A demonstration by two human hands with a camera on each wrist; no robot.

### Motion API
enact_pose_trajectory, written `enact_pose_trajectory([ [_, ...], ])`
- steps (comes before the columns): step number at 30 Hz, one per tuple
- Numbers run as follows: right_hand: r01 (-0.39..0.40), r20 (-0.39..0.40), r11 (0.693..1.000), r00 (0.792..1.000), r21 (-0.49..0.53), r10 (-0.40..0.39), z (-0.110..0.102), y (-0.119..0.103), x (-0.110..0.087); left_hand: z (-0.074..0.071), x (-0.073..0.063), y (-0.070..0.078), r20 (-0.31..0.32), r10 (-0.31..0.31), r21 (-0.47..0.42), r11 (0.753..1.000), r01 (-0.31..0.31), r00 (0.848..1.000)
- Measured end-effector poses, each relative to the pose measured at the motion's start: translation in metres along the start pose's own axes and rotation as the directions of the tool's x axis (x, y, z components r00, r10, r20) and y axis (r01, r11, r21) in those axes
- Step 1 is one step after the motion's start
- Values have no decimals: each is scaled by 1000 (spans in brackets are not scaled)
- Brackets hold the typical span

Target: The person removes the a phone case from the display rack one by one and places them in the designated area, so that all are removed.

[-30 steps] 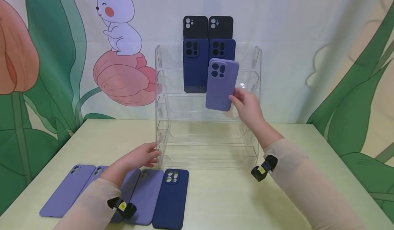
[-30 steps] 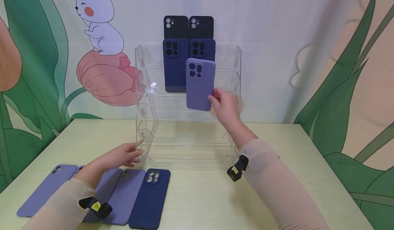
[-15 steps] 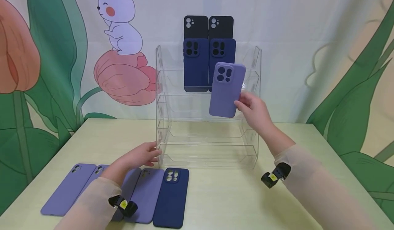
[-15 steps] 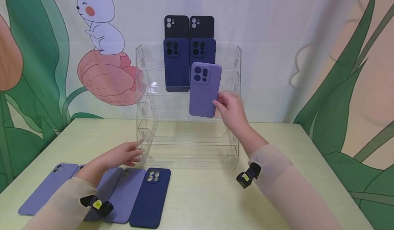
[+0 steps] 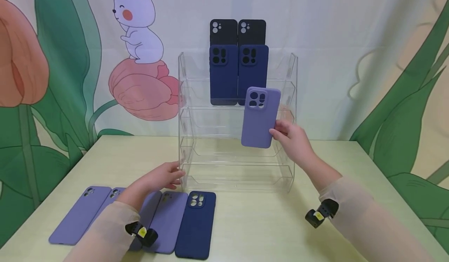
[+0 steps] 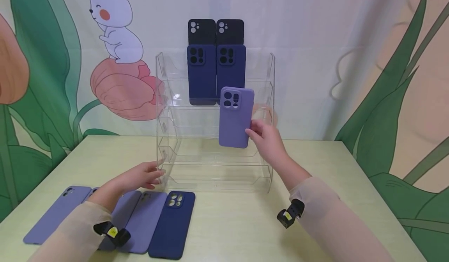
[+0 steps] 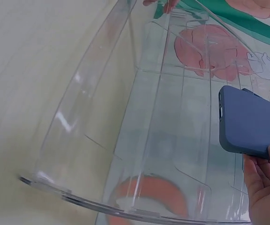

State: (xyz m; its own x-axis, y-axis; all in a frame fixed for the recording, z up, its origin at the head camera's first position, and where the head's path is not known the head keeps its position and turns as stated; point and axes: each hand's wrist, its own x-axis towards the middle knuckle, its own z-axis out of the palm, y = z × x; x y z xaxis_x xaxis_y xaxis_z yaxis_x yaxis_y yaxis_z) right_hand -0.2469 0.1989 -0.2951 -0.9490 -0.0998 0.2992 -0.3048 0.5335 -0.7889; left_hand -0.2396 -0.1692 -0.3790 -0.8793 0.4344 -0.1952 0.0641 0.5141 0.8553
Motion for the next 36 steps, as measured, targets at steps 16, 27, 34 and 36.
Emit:
enact_pose_trajectory([
  [16, -12, 80, 1000, 997, 20, 10, 8, 15, -43, 0, 2, -1, -5, 9, -2, 1000, -9, 1000],
  [27, -74, 156, 996, 986, 52, 65, 22, 21, -74, 1, 2, -4, 3, 9, -15, 1000, -9, 1000],
  [34, -98, 195, 990, 978, 97, 78, 29, 23, -85, 0, 0, -2, 5, 22, -11, 1000, -22, 1000],
  [36, -99, 205, 989, 976, 109, 75, 31, 25, -88, 0, 1, -2, 6, 22, -11, 1000, -22, 1000],
])
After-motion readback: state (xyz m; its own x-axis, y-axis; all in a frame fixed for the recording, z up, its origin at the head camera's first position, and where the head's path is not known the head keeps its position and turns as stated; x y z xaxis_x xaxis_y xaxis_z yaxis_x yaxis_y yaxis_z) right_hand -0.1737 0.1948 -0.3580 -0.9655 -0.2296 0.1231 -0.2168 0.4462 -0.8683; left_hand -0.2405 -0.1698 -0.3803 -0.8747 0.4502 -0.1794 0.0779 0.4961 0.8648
